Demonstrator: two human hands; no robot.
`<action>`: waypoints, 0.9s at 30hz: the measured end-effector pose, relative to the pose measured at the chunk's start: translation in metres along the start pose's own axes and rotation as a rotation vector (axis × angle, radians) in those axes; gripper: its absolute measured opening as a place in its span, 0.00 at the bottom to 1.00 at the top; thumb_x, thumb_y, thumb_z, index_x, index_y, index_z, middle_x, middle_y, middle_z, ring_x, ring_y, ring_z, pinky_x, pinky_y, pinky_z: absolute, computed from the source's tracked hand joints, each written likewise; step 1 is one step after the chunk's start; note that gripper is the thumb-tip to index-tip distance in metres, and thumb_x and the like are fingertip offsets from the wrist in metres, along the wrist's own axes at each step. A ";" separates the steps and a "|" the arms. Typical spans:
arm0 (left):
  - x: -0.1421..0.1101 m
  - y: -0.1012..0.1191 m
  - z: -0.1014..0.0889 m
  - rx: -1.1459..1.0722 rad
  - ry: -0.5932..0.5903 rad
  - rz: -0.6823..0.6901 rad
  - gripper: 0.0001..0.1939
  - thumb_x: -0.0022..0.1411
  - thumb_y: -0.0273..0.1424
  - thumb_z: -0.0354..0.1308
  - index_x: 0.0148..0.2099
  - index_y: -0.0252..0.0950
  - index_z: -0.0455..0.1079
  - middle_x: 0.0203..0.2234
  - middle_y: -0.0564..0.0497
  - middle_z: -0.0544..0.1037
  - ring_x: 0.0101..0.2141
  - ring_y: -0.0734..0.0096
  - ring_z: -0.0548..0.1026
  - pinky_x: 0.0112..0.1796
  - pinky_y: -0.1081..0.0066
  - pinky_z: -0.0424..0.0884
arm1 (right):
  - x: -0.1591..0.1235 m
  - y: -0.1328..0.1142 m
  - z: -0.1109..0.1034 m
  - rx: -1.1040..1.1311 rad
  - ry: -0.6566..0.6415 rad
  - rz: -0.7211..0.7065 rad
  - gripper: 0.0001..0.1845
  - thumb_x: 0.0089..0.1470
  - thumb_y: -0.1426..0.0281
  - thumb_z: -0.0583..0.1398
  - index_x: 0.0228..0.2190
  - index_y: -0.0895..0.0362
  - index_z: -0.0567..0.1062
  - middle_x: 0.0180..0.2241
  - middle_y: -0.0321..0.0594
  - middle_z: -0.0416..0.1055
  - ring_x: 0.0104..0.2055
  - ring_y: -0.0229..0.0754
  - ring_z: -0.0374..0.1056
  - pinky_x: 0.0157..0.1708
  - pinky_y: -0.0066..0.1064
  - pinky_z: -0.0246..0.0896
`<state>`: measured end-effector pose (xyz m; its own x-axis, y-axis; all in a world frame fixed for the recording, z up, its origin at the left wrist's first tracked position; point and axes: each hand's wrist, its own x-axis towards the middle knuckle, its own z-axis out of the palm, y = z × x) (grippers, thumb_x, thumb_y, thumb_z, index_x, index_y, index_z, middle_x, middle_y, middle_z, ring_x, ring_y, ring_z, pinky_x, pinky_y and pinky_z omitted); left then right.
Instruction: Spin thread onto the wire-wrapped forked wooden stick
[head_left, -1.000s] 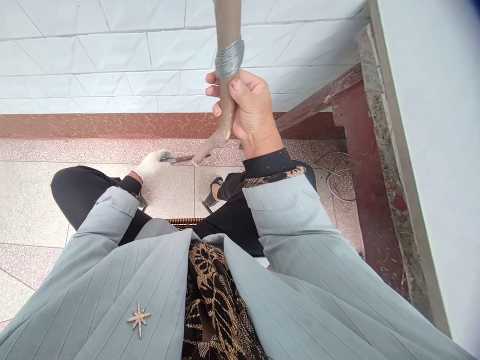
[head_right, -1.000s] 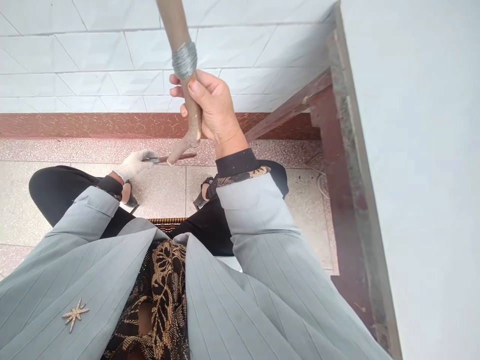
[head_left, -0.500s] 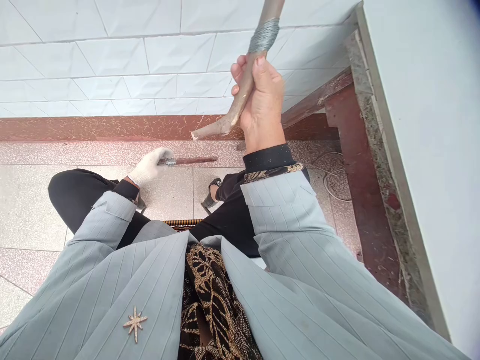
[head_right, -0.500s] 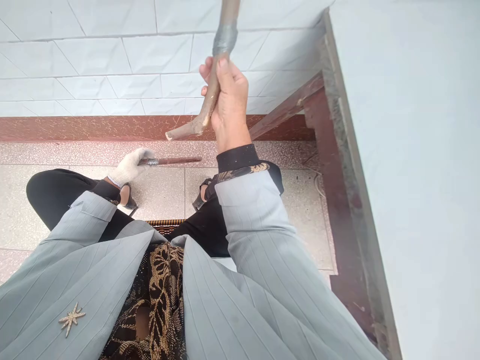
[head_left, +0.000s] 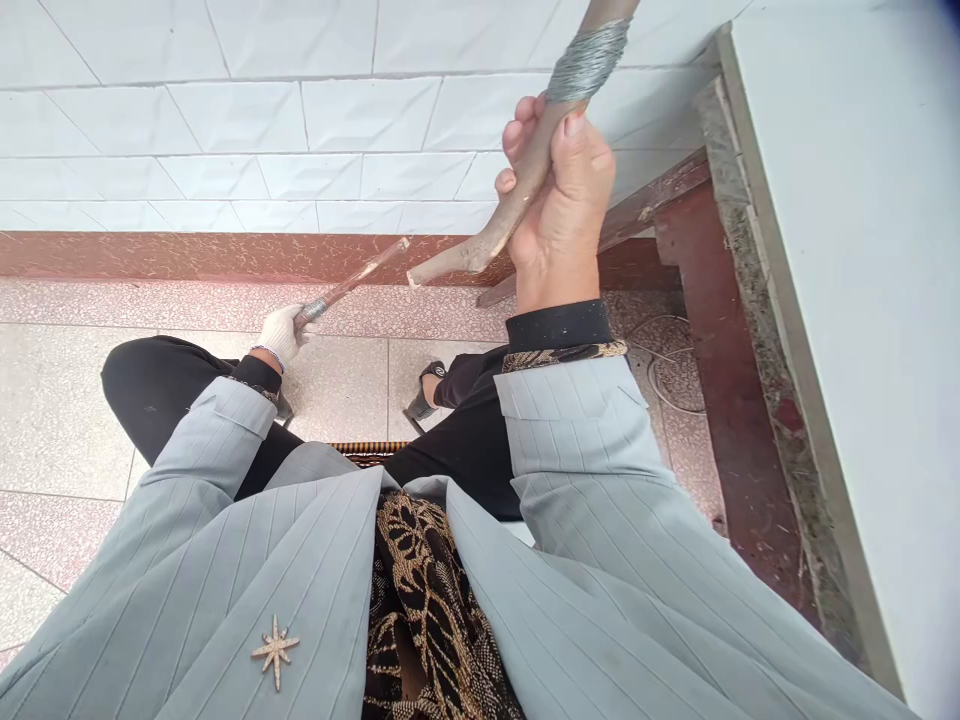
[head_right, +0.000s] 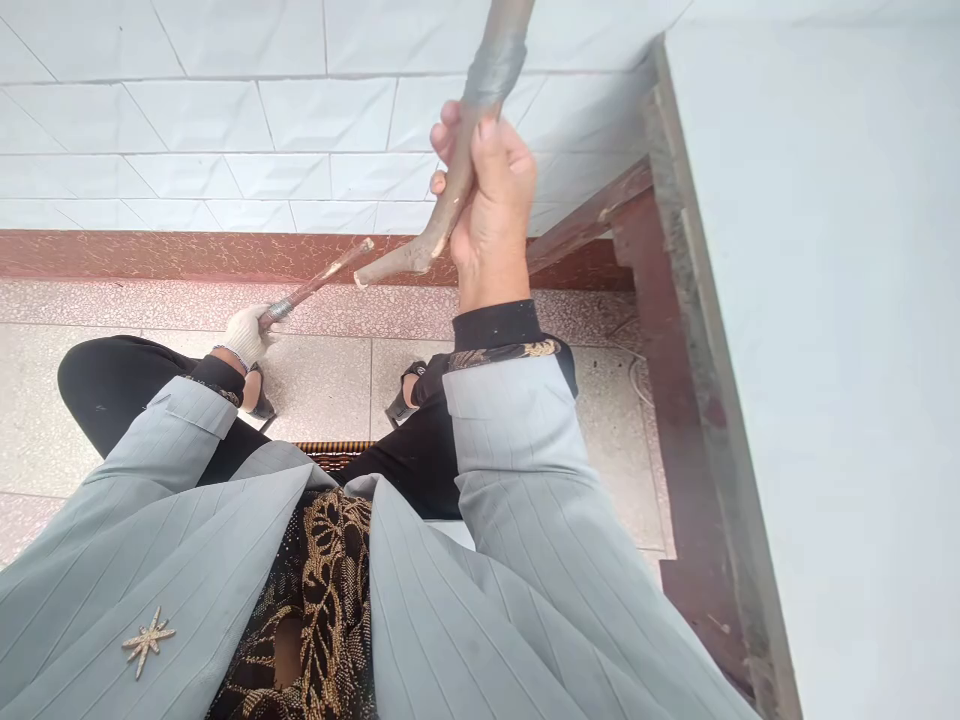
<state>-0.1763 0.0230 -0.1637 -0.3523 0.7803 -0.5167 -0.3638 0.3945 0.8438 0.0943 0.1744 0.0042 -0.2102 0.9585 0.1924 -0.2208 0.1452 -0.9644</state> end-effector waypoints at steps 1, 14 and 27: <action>0.001 -0.001 -0.001 -0.037 0.028 -0.030 0.04 0.67 0.31 0.55 0.37 0.38 0.64 0.23 0.55 0.71 0.16 0.83 0.62 0.18 0.77 0.55 | 0.004 0.005 -0.005 0.057 0.067 -0.088 0.07 0.69 0.60 0.59 0.44 0.50 0.70 0.60 0.49 0.76 0.64 0.47 0.69 0.47 0.36 0.74; 0.024 -0.020 -0.032 0.401 -0.057 0.021 0.08 0.55 0.32 0.69 0.35 0.35 0.76 0.15 0.57 0.67 0.12 0.80 0.58 0.15 0.76 0.52 | 0.011 0.006 -0.044 0.262 0.009 -0.033 0.11 0.70 0.70 0.57 0.38 0.54 0.80 0.50 0.45 0.80 0.47 0.34 0.73 0.31 0.23 0.66; 0.013 0.033 0.016 0.234 -0.407 0.422 0.22 0.52 0.28 0.66 0.51 0.36 0.75 0.45 0.42 0.82 0.49 0.60 0.80 0.57 0.60 0.73 | -0.040 0.061 0.064 -0.115 -0.731 0.469 0.06 0.57 0.67 0.71 0.36 0.56 0.82 0.32 0.37 0.80 0.26 0.33 0.65 0.26 0.26 0.65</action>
<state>-0.1789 0.0542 -0.1403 -0.0510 0.9959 -0.0743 -0.0502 0.0718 0.9962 0.0284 0.1292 -0.0505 -0.8217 0.5342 -0.1986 0.1307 -0.1626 -0.9780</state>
